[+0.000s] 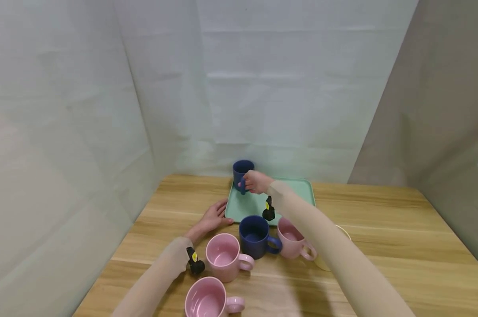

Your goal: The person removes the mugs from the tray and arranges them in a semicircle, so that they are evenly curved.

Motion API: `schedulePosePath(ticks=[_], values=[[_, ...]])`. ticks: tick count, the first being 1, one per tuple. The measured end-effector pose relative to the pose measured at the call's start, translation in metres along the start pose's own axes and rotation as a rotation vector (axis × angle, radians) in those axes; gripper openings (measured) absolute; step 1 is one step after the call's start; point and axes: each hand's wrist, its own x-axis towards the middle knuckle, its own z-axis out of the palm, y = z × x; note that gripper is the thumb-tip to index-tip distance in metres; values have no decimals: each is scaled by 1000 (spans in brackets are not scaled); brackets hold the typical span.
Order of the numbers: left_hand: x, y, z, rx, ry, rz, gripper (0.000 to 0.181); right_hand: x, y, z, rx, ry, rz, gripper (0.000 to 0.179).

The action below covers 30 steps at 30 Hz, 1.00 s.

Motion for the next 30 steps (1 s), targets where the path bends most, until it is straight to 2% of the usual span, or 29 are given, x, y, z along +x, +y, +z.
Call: schedulePosePath(ticks=[4,5,6,8,11,13,15,16,18,22,24,25,27,30], values=[[1,1,2,-6,7,0,82,15,2,-5,28,80,6,47],[1,1,2,-7,10,-1,82,32,6,-13,36,101,9,40],[2,1,2,-8,11,-2,82,55,12,-22,41,132,9,36],[2,1,3,-4,13,0,82,112,26,-48,44,176,2,24],[2,1,4,5,18,-10,83,214,52,-96,35,203,-17,13],[3,1,5,18,16,-15,82,255,63,-117,37,204,-45,13],[4,1,6,20,16,-26,82,267,67,-127,37,191,-86,14],[4,1,5,24,13,-24,82,258,63,-125,41,190,-97,15],[6,0,5,21,12,-17,82,216,52,-112,41,197,-154,16],[9,-2,3,21,3,-1,82,72,10,-55,11,320,-247,21],[10,-1,3,23,5,2,82,14,-4,-37,-9,357,-316,22],[11,-1,2,24,7,1,82,-11,-12,-29,-21,381,-325,21],[13,0,2,26,10,8,82,-39,-18,-27,-30,373,-369,20],[17,0,2,22,12,18,82,-63,-21,-35,-52,352,-405,22]])
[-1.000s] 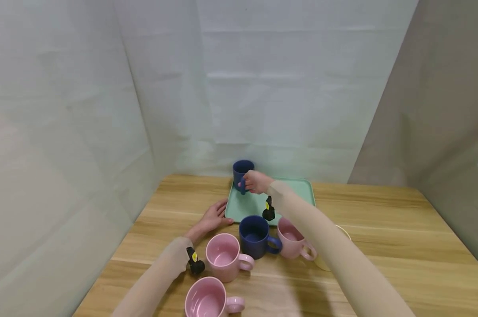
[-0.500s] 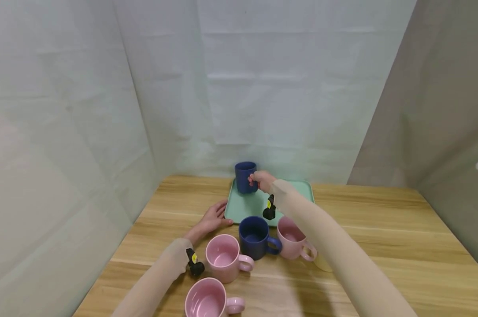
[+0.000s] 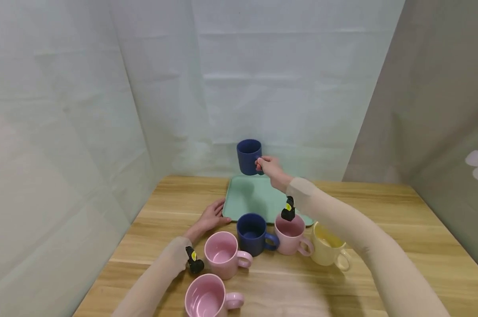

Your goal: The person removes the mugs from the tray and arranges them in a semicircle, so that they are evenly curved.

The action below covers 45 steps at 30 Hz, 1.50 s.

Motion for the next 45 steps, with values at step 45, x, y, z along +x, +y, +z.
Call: schedulePosePath(ticks=[45], values=[[6,-2,-16,32,-40,-22,83,-276,125,-197,68,-400,-141,29]])
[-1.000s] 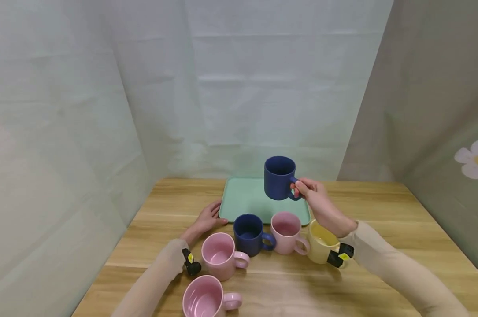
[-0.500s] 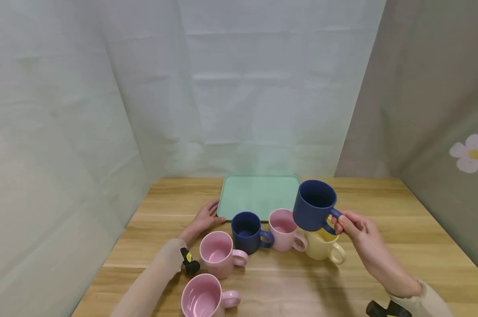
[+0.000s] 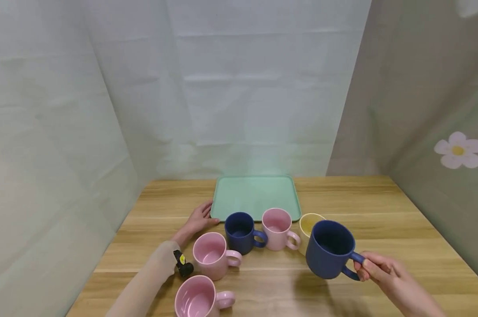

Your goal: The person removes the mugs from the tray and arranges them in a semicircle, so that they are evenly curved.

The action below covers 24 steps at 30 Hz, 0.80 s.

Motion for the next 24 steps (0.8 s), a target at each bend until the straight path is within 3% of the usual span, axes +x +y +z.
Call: schedulePosePath(ticks=[4,7,11,24], values=[[1,2,-3,44,3,-10,81,-7,8,-6,129,-143,54,31],[1,2,-5,56,5,-9,80,-9,16,-8,185,-196,105,33],[0,0,-7,42,-8,-1,81,-12,26,-12,212,-200,175,34],[7,-3,-4,39,-29,-2,82,-20,61,-19,272,-198,141,37]])
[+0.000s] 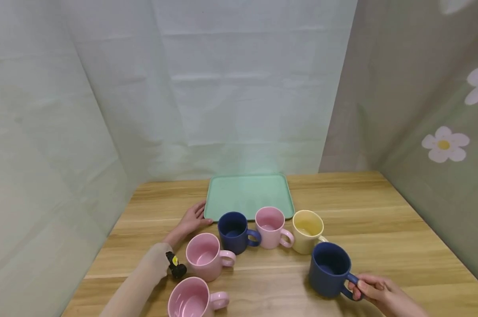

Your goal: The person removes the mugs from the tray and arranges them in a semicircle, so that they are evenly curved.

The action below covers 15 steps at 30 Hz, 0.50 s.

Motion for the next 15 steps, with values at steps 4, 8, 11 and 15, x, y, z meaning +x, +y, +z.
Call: schedulePosePath(ticks=[4,8,11,15], values=[[0,1,-1,4,0,5,82,3,4,-2,51,-20,4,38],[-1,1,-2,11,-2,-5,83,3,6,-1,59,-45,15,37],[-3,0,-1,15,-2,-10,83,0,5,-1,74,-102,34,36],[-6,0,-1,8,0,-2,83,-4,0,-2,91,-174,53,34]])
